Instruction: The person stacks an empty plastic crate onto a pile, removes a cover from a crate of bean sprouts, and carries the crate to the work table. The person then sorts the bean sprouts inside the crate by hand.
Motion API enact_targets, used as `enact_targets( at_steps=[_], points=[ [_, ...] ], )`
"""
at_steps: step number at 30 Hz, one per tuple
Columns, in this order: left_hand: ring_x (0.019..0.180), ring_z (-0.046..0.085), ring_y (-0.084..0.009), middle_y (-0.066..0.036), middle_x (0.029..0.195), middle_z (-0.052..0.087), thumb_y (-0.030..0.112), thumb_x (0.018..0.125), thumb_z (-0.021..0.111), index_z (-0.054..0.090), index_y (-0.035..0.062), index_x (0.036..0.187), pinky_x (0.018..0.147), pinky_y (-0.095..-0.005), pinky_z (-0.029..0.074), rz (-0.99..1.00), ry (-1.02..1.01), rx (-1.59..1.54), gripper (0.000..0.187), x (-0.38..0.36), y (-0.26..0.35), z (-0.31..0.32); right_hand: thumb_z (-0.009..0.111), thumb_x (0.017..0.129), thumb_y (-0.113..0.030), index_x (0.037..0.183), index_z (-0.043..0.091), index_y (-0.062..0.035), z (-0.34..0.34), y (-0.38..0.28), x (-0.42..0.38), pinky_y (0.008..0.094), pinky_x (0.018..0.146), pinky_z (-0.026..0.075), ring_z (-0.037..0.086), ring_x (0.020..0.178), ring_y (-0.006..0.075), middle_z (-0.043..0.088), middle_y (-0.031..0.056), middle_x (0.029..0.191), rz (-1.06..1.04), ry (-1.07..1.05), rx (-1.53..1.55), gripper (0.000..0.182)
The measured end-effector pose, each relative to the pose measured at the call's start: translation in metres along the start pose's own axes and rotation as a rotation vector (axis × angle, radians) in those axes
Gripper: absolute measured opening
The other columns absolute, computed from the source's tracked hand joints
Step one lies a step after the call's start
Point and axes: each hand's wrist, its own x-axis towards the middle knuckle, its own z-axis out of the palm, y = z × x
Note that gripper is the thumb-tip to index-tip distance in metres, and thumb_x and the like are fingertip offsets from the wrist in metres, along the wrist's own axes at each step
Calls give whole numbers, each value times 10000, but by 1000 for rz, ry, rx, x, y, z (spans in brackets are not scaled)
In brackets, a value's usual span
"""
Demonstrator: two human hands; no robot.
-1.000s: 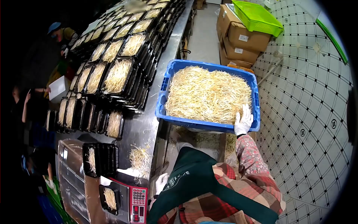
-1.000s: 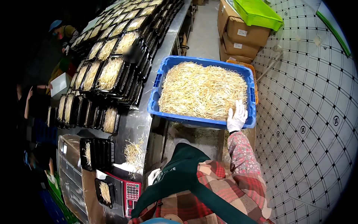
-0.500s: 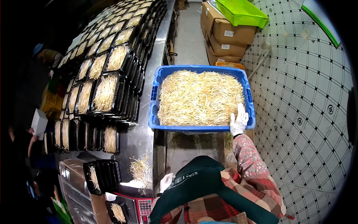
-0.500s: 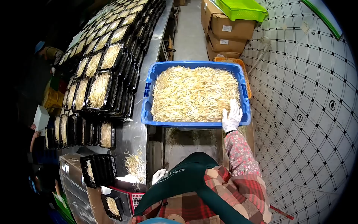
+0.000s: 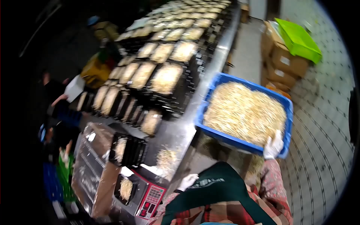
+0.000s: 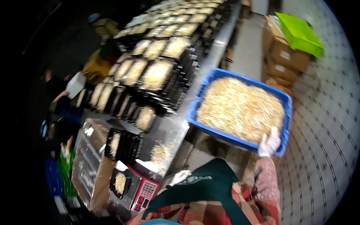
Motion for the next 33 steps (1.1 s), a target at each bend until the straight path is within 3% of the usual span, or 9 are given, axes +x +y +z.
enact_targets(
  at_steps=[2, 8, 15, 16, 19, 21, 23, 29, 33],
  points=[
    [1063, 596, -134, -56, 1094, 674, 155, 962, 573, 668, 24, 1092, 975, -268, 433, 15, 52, 92, 207, -7, 1, 0, 542, 929, -253, 1402, 414, -39, 6, 2, -1, 452, 1051, 305, 428, 1278, 347, 471, 178, 1397, -20, 21, 35, 535],
    [966, 592, -103, -30, 1042, 655, 202, 966, 591, 600, 16, 1175, 905, -259, 463, -316, 225, -314, 280, -24, -2, 12, 385, 1011, -347, 1475, 323, -109, 17, 16, -5, 415, 1115, 250, 352, 1363, 282, 354, 89, 1511, -35, -90, -131, 525],
    [1037, 580, -120, -45, 1084, 657, 227, 973, 572, 602, 6, 1180, 952, -273, 440, -233, 347, -241, 305, -39, -16, 19, 316, 1020, -449, 1484, 315, -162, 23, 17, 3, 397, 1077, 309, 404, 1332, 256, 382, 56, 1496, 12, -246, -364, 545],
    [1053, 579, -126, -53, 1096, 657, 226, 974, 567, 606, 7, 1174, 964, -279, 436, -252, 353, -307, 299, -42, -18, 18, 438, 967, -447, 1129, 644, -20, -22, -25, 5, 518, 838, 467, 608, 962, 412, 650, 213, 1102, -82, 25, -132, 501],
    [1061, 585, -143, -69, 1109, 662, 237, 970, 571, 606, 1, 1170, 965, -279, 438, -202, 411, -184, 311, -49, -10, 8, 426, 969, -445, 1119, 644, -10, -24, -11, 13, 523, 808, 470, 610, 934, 414, 650, 221, 1088, -151, -120, -150, 509],
    [1060, 593, -153, -77, 1106, 665, 283, 971, 565, 602, 18, 1184, 953, -286, 446, -211, 403, -163, 342, -50, -11, -2, 437, 969, -433, 1130, 641, -7, -16, -7, 11, 517, 846, 469, 605, 970, 416, 643, 223, 1113, -106, -182, -164, 499],
    [1050, 602, -160, -79, 1099, 666, 304, 973, 556, 598, 22, 1191, 931, -289, 457, -200, 397, 16, 359, -54, -6, -11, 303, 1022, -457, 1489, 305, -194, 17, 8, 4, 388, 1083, 304, 405, 1336, 247, 384, 42, 1497, 72, -263, -410, 536],
    [1021, 612, -178, -90, 1068, 672, 307, 972, 553, 602, 21, 1187, 905, -303, 468, -192, 350, -85, 361, -56, -2, -18, 338, 1027, -414, 1490, 300, -160, 20, 12, 0, 387, 1031, 350, 443, 1295, 241, 394, 69, 1487, 78, -194, -299, 529],
    [1026, 605, -179, -88, 1079, 669, 293, 970, 560, 612, 12, 1169, 918, -302, 465, -162, 314, 44, 348, -45, 10, -12, 362, 1015, -404, 1476, 328, -165, 34, 28, -2, 396, 1011, 362, 454, 1283, 257, 417, 68, 1471, -38, -52, -212, 521]
  ],
)
